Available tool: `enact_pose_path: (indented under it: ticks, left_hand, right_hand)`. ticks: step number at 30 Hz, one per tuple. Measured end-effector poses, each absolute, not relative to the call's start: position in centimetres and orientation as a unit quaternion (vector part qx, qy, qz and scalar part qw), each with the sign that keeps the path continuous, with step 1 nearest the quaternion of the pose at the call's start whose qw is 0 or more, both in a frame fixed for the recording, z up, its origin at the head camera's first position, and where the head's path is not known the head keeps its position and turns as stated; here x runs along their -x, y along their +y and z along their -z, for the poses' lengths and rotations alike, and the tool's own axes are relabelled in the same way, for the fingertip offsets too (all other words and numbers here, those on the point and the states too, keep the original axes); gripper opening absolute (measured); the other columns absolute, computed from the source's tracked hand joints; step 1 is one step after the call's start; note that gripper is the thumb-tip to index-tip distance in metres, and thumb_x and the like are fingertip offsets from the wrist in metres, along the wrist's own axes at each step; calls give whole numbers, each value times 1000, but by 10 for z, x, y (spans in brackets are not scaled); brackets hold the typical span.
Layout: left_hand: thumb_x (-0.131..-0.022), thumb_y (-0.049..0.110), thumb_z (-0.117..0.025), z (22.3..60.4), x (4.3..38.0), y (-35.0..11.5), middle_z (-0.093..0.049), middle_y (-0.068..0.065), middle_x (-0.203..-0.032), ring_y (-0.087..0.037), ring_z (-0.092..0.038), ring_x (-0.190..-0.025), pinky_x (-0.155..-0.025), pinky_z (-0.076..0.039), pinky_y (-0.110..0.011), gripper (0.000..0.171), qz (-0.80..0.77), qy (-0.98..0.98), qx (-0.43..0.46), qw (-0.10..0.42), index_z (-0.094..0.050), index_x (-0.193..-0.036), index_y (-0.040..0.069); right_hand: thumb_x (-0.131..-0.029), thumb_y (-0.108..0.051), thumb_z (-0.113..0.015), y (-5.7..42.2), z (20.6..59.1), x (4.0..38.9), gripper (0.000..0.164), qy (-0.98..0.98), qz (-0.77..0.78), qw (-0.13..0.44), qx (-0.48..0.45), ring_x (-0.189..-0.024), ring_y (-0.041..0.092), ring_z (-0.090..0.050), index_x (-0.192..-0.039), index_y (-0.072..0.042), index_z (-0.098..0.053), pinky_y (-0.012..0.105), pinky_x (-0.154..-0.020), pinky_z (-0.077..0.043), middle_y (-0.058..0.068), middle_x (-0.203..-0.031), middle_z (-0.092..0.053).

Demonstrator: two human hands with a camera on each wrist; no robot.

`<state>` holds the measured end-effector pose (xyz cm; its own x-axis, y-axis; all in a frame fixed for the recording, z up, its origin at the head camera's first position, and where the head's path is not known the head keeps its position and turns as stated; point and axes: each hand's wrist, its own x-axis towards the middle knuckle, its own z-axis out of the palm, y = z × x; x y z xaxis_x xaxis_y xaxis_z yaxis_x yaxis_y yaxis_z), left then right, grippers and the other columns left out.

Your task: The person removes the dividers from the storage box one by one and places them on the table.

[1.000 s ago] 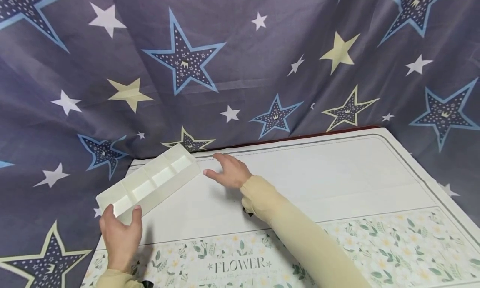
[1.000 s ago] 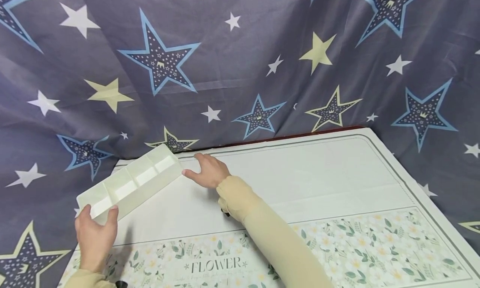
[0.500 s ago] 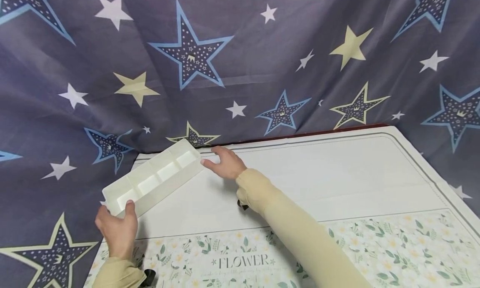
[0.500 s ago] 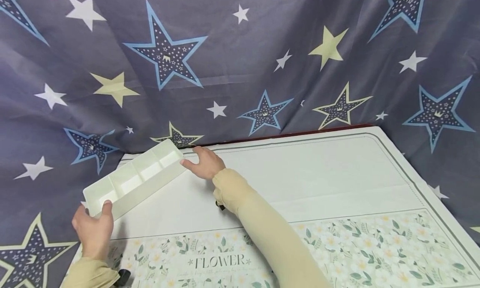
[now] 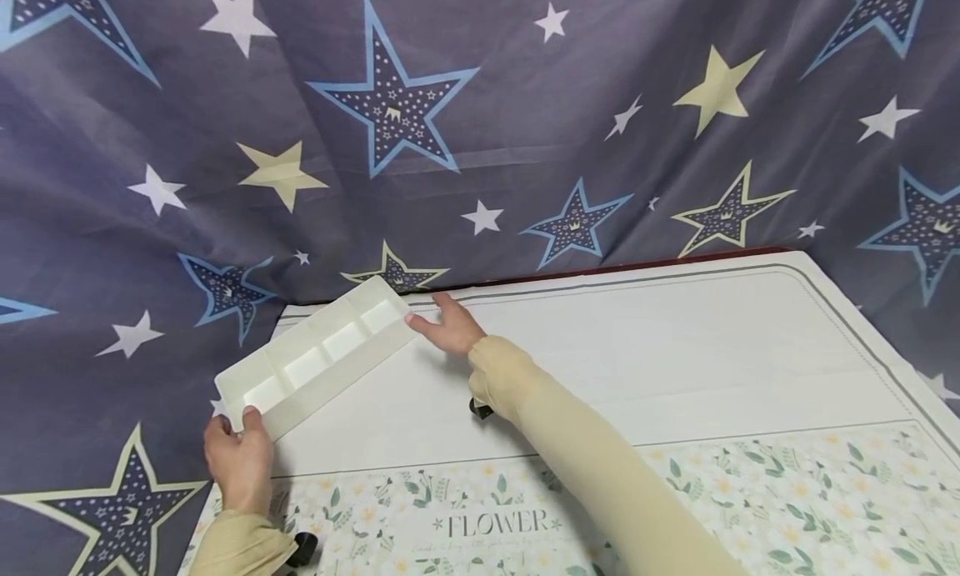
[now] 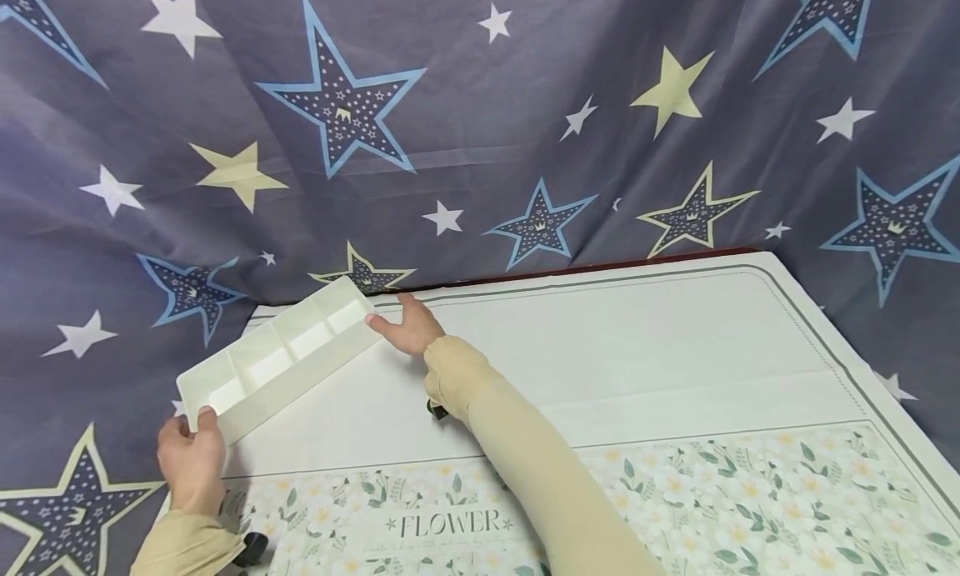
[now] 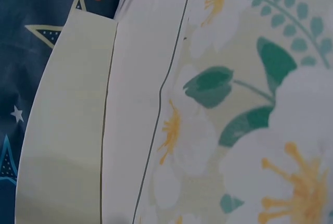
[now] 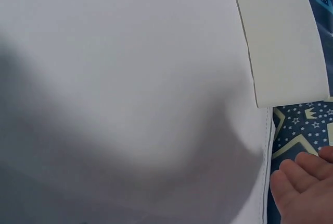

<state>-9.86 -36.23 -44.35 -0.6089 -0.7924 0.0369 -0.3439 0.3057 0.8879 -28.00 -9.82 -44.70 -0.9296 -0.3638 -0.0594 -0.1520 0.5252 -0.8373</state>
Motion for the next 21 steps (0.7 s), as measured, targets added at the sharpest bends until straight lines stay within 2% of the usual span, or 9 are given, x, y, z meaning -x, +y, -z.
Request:
enact_pose_path:
  ticks: [5, 8, 13, 21]
  left_hand:
    - [-99, 30, -38, 447, 99, -362, -48, -33, -126, -42, -44, -114, -95, -32, -52, 52, 453, -777, -366, 242, -43, -131, -10]
    - [-99, 29, -37, 449, 99, -363, -50, -31, -120, -38, -45, -106, -86, -34, -48, 48, 447, -781, -363, 241, -46, -126, -10]
    - [-99, 25, -36, 451, 99, -363, -52, -27, -112, -33, -44, -97, -77, -33, -38, 42, 439, -781, -370, 245, -51, -121, -9]
    - [-98, 12, -33, 448, 97, -365, -51, -30, -122, -39, -44, -114, -95, -33, -51, 42, 449, -775, -372, 242, -47, -131, -10]
  right_hand:
    - [-91, -59, -49, -103, 452, 283, 81, 859, 476, 128, 135, -136, 25, -36, -151, -10, -27, 36, -110, -30, 10, -151, -35]
    - [-91, -61, -48, -105, 453, 284, 80, 857, 482, 128, 130, -135, 24, -36, -150, -10, -29, 35, -110, -30, 8, -149, -38]
    - [-95, -53, -48, -112, 455, 285, 70, 838, 515, 121, 135, -132, 23, -42, -148, -8, -33, 32, -107, -34, 9, -146, -43]
    - [-99, -43, -46, -129, 457, 283, 62, 823, 540, 114, 136, -130, 22, -45, -147, -5, -35, 28, -107, -34, 12, -145, -44]
